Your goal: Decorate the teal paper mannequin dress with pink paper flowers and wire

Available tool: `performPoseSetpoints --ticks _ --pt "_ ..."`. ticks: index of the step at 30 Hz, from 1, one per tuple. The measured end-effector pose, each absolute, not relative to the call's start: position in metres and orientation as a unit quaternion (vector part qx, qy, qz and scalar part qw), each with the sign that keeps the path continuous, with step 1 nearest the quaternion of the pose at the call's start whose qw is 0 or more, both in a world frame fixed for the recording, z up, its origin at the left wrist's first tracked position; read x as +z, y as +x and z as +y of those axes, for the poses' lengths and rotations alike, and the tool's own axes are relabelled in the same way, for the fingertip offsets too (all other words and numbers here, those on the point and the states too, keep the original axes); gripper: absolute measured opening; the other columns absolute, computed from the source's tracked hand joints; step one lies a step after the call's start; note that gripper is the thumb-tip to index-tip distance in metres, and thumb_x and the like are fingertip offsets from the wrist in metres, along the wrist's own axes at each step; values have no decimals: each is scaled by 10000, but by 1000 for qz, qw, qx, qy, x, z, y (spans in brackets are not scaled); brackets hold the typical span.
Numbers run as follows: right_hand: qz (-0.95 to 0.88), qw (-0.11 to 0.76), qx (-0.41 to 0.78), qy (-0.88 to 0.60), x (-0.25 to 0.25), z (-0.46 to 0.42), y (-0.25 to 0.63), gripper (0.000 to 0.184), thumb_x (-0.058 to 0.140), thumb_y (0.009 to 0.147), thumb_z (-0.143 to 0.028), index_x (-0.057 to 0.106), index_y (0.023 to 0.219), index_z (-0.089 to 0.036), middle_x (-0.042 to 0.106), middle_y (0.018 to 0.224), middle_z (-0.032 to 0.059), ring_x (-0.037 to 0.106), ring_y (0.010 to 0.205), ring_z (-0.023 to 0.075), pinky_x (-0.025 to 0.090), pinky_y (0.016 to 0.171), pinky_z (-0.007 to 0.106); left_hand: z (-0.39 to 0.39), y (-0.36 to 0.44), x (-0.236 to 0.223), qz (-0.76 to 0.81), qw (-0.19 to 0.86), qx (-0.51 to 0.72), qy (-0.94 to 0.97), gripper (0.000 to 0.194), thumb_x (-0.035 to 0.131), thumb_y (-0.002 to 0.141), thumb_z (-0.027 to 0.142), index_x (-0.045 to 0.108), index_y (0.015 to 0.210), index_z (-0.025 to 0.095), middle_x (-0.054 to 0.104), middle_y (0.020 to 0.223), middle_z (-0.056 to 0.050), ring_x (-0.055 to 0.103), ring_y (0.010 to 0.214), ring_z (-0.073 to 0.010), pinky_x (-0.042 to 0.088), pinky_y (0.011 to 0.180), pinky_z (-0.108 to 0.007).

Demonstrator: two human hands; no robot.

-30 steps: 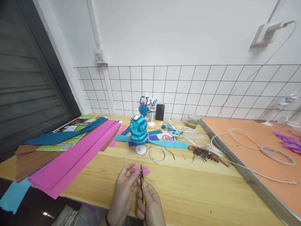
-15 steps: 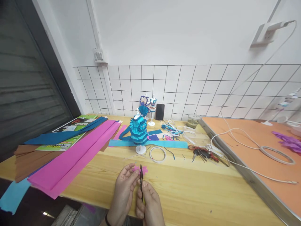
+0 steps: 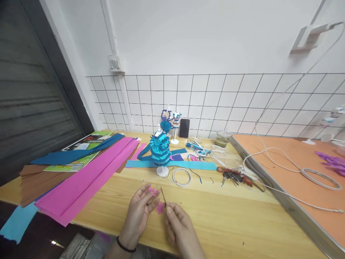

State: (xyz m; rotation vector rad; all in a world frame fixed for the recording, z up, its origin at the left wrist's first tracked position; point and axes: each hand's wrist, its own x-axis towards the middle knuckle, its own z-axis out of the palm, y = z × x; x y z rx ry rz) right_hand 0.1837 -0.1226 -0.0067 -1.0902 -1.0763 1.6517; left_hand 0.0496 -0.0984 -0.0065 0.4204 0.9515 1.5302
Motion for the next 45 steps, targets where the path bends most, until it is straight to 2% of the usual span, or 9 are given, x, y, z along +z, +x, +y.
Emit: performPoseSetpoints --ticks 3,6,12,17,21,25,32,39,45 --pt "-616 411 395 -544 -3 -107 220 350 516 766 -493 582 926 -188 611 797 54 558 677 170 422 589 260 -97 36 -5 433 582 663 184 363 650 661 110 474 974 167 594 869 -65 610 862 -183 510 671 -279" --pt "-705 327 158 -609 -13 -92 247 301 448 821 -387 605 964 -174 620 894 112 555 867 263 406 776 370 -97 28 -5 440 575 661 197 357 653 671 124 474 977 165 591 843 -54 608 815 -156 510 678 -276" --pt "-743 239 -35 -624 -38 -84 247 278 412 835 -223 620 1010 -163 622 922 133 544 881 300 408 755 445 -100 26 -7 467 570 637 229 375 679 656 173 473 968 153 596 800 -42 595 744 -134 508 640 -260" --pt "-761 350 156 -524 -25 -88 219 311 439 813 -235 584 1079 -167 593 1086 129 507 1046 268 373 908 440 -99 29 -5 491 560 612 266 414 686 648 223 470 991 136 615 748 -42 584 682 -122 498 600 -236" --pt "-632 420 457 -463 -9 -90 193 411 553 741 -346 531 1106 -158 627 991 114 589 933 230 445 854 378 -99 36 -5 485 561 593 314 443 692 639 260 469 994 118 625 692 -40 584 656 -129 495 581 -237" --pt "-526 446 605 -398 -4 -84 178 531 666 652 -387 478 1090 -156 631 880 84 616 793 207 479 755 361 -100 41 -6 478 566 579 340 463 683 648 284 456 1014 113 650 712 -59 599 635 -136 495 575 -246" --pt "-460 504 621 -386 -6 -71 168 580 766 528 -364 503 1004 -163 604 676 2 588 621 156 461 611 292 -98 45 -2 478 568 571 351 483 720 591 293 478 970 116 650 654 -50 599 552 -143 467 495 -228" --pt "-487 529 582 -379 4 -64 175 511 741 585 -333 524 1017 -168 607 669 -6 585 645 147 452 659 292 -83 44 4 433 589 601 323 391 686 653 282 530 976 127 654 774 -85 623 699 -170 488 602 -257" --pt "-472 553 579 -370 21 -45 174 586 764 554 -331 512 1056 -163 625 698 1 602 676 160 462 701 316 -44 41 17 337 715 591 160 209 600 743 279 576 870 115 631 875 -99 605 715 -134 482 657 -246"
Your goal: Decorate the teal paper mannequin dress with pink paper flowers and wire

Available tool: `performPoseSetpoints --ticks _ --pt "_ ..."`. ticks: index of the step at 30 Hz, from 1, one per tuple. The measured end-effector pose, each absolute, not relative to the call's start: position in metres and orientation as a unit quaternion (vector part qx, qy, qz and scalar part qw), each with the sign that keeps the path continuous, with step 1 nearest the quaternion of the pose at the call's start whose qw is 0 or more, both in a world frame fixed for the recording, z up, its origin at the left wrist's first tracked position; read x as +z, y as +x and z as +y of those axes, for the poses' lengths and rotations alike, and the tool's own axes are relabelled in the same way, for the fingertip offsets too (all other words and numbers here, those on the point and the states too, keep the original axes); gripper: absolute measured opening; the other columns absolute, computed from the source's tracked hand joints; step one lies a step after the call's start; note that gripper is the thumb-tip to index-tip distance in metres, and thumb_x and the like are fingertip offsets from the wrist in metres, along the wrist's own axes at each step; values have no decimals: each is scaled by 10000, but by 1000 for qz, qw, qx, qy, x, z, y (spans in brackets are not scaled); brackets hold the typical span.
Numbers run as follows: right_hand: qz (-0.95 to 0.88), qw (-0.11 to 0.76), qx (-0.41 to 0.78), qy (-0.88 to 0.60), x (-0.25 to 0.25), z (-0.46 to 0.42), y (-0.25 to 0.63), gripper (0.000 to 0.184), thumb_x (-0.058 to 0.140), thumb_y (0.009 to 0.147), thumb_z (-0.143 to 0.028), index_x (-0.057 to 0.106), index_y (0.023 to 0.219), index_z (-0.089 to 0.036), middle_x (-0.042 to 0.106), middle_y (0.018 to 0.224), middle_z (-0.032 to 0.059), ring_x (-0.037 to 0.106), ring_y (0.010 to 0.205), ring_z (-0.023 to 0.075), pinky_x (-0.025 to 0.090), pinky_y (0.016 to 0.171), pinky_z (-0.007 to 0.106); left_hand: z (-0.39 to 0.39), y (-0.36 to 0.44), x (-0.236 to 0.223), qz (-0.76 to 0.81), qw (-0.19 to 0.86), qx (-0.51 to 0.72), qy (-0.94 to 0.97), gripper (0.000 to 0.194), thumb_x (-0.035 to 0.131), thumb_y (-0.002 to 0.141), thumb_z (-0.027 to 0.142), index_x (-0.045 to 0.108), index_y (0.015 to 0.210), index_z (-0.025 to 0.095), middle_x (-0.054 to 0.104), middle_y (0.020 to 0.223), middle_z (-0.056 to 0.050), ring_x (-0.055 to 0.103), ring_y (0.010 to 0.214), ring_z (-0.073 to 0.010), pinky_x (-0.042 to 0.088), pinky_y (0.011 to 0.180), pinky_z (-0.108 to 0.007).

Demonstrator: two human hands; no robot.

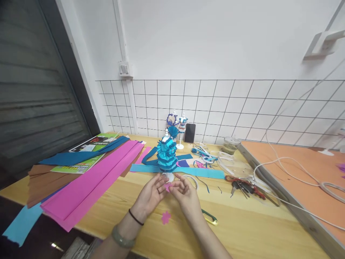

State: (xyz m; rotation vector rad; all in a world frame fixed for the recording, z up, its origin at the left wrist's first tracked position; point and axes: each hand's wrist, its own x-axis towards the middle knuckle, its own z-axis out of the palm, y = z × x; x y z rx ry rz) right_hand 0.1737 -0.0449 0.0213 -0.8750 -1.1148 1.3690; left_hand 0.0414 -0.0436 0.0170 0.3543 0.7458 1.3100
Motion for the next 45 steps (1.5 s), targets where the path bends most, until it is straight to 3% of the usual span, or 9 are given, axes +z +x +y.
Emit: performPoseSetpoints --ticks 7,13,24,30,37,45 --pt "-434 616 555 -354 30 -28 148 732 741 597 -303 381 1221 -171 619 688 -39 586 644 124 456 682 276 -19 45 12 235 754 602 118 115 543 782 231 584 816 129 640 782 -53 596 668 -120 474 664 -250" --pt "-423 640 513 -386 27 -16 137 756 735 600 -319 361 1239 -162 613 710 -27 576 635 129 459 621 254 -17 42 6 216 768 590 121 92 562 763 193 600 792 114 655 864 -85 609 781 -141 452 792 -275" --pt "-430 647 492 -393 24 -12 133 761 729 602 -321 355 1243 -155 587 682 -40 565 613 117 456 637 256 -17 41 4 224 763 593 125 119 574 753 203 603 820 108 653 893 -101 613 786 -155 472 779 -288" --pt "-420 646 497 -399 24 -11 134 767 724 600 -304 340 1245 -149 571 674 -49 556 611 110 446 633 245 -17 41 3 215 765 592 130 155 559 769 235 600 845 105 643 904 -94 605 777 -142 470 760 -270" --pt "-414 649 492 -406 24 -11 131 812 723 586 -325 313 1272 -182 542 648 -57 509 531 103 400 488 209 -18 41 5 226 756 599 136 244 526 791 350 584 880 131 631 932 -98 607 803 -154 470 757 -287" --pt "-416 666 468 -405 17 -9 131 757 726 604 -297 343 1246 -177 488 627 -78 474 556 87 400 539 198 -20 40 9 204 766 592 146 303 495 801 393 581 917 126 632 944 -114 606 859 -190 466 771 -319"
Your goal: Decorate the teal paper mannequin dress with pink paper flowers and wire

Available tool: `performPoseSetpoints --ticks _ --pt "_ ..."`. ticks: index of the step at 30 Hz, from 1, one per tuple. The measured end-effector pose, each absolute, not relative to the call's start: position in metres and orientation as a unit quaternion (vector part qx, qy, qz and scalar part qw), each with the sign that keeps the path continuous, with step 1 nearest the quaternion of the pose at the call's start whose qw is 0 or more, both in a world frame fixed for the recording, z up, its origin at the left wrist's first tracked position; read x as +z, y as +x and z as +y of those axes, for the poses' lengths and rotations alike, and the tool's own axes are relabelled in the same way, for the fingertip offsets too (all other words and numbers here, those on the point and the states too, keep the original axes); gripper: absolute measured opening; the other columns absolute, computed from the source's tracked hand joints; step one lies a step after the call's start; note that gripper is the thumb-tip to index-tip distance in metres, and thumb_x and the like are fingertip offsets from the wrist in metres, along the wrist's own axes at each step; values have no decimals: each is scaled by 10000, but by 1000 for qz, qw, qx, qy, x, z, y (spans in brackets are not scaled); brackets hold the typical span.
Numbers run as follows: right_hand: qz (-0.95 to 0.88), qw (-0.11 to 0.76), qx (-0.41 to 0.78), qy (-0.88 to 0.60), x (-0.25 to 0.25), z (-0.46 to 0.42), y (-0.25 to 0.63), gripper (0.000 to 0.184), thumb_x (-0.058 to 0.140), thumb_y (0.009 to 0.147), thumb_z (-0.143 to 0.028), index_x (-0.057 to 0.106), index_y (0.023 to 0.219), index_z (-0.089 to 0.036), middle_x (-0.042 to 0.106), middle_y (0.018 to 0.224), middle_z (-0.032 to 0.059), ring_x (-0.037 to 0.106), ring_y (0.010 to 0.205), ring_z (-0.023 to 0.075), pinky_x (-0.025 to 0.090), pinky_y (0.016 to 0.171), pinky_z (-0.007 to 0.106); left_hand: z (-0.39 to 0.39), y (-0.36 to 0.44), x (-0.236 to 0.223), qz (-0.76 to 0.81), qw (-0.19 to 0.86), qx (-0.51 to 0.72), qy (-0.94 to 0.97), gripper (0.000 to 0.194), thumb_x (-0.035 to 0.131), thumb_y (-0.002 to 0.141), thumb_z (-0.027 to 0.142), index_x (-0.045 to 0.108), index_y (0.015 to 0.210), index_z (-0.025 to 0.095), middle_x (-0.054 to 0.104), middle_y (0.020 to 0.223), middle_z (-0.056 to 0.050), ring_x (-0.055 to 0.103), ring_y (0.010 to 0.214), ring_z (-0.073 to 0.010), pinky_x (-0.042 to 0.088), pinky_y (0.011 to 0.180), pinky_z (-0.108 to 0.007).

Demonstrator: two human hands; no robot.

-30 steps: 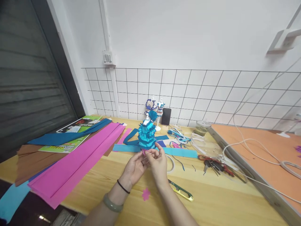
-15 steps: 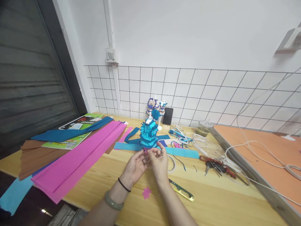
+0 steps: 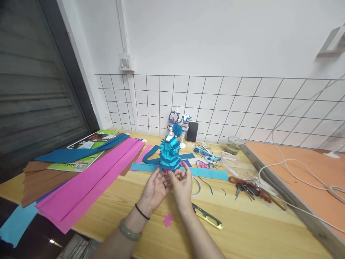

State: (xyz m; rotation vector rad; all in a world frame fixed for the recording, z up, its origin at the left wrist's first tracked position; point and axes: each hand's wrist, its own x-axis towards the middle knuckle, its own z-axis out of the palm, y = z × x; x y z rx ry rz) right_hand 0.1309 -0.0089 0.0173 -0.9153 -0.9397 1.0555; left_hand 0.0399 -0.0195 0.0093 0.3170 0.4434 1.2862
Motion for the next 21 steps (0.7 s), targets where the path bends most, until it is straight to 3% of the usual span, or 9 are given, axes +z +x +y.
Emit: performPoseSetpoints --ticks 10,15,21 --pt "-404 685 435 -421 26 -18 147 645 684 654 -335 398 1213 -192 483 662 -68 444 550 74 366 515 189 -21 40 8 216 753 606 141 201 592 750 337 577 820 149 628 844 -52 603 814 -166 458 754 -301" --pt "-466 651 445 -401 31 -24 150 640 697 631 -322 422 1194 -190 510 695 -45 471 592 93 400 553 211 -21 42 4 201 745 599 214 184 631 721 178 590 899 150 631 936 -60 591 834 -138 440 752 -263" --pt "-510 609 453 -404 35 -34 157 573 659 661 -351 435 1159 -177 528 688 -27 515 645 123 428 624 253 -18 43 1 241 730 597 230 175 673 670 167 602 826 133 635 830 -44 591 740 -120 432 677 -237"
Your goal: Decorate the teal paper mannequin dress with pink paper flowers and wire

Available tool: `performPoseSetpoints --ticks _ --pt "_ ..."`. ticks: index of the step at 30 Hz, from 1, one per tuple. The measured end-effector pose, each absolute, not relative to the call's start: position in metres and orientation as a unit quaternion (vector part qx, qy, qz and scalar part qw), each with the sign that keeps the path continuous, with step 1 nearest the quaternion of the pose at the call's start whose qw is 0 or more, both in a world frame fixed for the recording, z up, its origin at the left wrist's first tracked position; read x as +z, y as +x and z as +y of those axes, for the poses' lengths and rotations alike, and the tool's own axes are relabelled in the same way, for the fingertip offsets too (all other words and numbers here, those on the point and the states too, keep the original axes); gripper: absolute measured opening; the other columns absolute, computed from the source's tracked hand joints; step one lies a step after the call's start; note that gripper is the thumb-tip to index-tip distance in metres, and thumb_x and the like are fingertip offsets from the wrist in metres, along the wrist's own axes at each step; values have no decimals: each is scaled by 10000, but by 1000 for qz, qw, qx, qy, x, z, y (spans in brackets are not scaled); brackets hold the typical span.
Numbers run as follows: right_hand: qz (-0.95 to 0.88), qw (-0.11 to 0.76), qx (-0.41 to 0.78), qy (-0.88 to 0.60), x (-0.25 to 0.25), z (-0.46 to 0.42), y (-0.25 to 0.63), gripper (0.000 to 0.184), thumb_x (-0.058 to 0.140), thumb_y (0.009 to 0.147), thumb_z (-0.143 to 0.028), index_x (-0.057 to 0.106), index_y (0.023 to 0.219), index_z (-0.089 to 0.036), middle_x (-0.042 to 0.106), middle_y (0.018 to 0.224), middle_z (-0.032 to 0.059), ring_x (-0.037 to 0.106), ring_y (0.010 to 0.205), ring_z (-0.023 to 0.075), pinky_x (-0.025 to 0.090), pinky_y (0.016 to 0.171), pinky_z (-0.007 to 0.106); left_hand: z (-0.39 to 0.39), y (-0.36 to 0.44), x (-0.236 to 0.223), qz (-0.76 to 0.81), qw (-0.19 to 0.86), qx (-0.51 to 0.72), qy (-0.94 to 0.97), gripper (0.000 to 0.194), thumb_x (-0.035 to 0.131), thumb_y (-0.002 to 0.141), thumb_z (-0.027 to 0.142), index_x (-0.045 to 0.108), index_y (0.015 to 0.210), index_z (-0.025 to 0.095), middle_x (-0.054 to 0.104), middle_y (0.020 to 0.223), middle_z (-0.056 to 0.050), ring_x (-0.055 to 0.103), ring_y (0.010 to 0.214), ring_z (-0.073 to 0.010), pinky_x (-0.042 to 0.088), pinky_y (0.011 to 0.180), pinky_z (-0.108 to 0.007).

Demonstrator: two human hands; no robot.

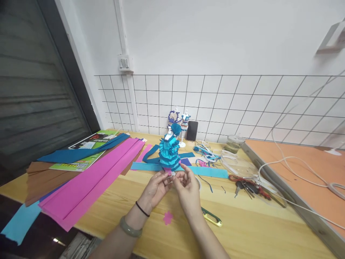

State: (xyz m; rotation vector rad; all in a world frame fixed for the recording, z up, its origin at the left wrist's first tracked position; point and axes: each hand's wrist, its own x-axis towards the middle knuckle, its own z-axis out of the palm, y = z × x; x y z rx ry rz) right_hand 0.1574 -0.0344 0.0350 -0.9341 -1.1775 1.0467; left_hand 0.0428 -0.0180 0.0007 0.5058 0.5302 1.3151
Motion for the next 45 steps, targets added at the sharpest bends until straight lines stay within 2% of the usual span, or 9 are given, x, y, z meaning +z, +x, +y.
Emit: performPoseSetpoints --ticks 3,7,11,17,20,25,31,37,45 --pt "-566 562 432 -421 25 -45 167 538 612 697 -351 409 1160 -167 548 707 -6 535 650 138 433 615 259 -19 42 1 241 726 603 228 160 676 666 172 599 800 133 625 792 -32 584 708 -114 430 657 -237" --pt "-684 434 366 -458 0 -64 178 475 505 750 -257 393 1203 -171 578 693 -1 545 613 142 424 595 256 -20 41 2 243 726 606 216 158 677 661 174 589 788 140 624 800 -32 591 736 -127 430 646 -238" --pt "-758 299 297 -497 -15 -77 178 517 442 742 -160 393 1257 -152 619 780 41 571 723 179 429 678 287 -19 39 2 247 726 610 199 167 672 665 177 578 800 145 624 799 -31 596 734 -133 439 649 -249" --pt "-777 199 244 -545 -15 -81 172 581 398 710 -74 381 1290 -90 624 843 96 576 791 212 421 721 307 -22 36 2 252 723 620 174 155 654 685 186 559 799 144 621 791 -38 600 725 -137 449 642 -249" --pt "-771 219 275 -531 -18 -80 174 569 385 720 -86 373 1289 -94 621 782 68 576 733 194 420 689 293 -23 33 3 255 727 616 166 136 633 705 195 554 804 145 621 784 -37 599 721 -133 450 637 -243" --pt "-702 358 375 -488 -26 -71 186 536 418 773 -221 321 1288 -107 573 685 4 556 619 146 430 620 257 -24 31 5 286 730 594 177 164 622 721 246 563 830 139 620 799 -48 600 707 -123 448 624 -230" --pt "-623 492 382 -474 -26 -56 209 594 512 763 -331 296 1280 -134 548 700 2 566 643 144 458 631 269 -35 39 5 402 703 460 362 361 663 666 407 565 865 122 621 792 -64 594 620 -107 439 561 -219" --pt "-670 465 291 -501 -23 -60 210 508 458 808 -335 333 1264 -149 590 775 41 597 705 159 476 690 292 -44 47 3 396 679 322 527 464 661 619 484 576 894 120 592 602 -21 573 512 -109 401 466 -198" --pt "-678 462 293 -491 -20 -59 207 448 445 812 -311 381 1227 -155 607 860 68 615 780 168 481 754 308 -41 45 2 418 647 335 543 357 629 644 467 573 669 115 550 517 -7 495 425 -75 370 417 -186"
